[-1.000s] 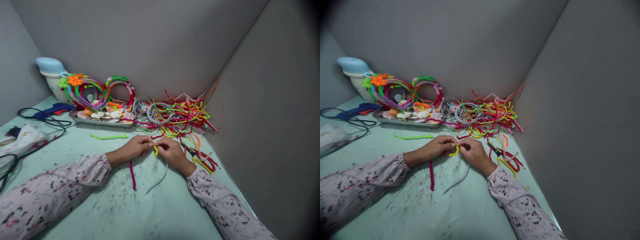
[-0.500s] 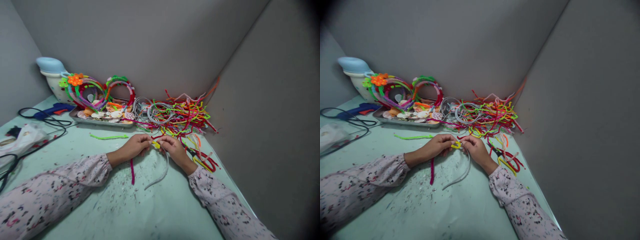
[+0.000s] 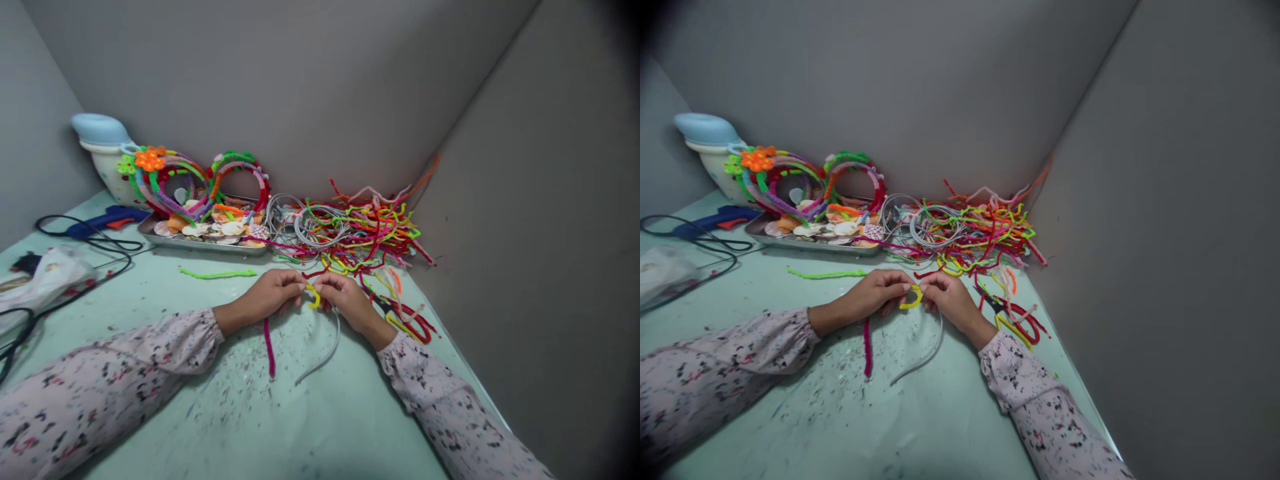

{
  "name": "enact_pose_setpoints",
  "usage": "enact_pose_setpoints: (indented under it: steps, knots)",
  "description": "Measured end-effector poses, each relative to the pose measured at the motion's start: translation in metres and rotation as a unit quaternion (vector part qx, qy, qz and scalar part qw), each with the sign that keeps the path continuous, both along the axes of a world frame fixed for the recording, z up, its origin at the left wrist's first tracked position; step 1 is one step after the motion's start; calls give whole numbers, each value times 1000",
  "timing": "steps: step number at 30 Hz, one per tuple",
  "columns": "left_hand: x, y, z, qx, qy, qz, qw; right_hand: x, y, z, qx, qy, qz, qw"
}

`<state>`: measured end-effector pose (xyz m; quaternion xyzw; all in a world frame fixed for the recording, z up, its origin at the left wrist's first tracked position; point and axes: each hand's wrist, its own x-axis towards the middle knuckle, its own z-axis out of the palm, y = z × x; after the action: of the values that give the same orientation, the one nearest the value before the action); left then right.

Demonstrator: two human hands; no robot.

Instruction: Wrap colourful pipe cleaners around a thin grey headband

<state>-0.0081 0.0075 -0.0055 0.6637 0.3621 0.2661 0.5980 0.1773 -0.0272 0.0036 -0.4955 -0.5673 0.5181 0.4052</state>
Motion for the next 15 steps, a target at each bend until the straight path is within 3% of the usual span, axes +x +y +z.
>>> enact_pose_setpoints:
  steps: [15]
  knots:
    - [-1,-1,2,4,11,-4,1000,1,2,-3,-13,-10,9,1000]
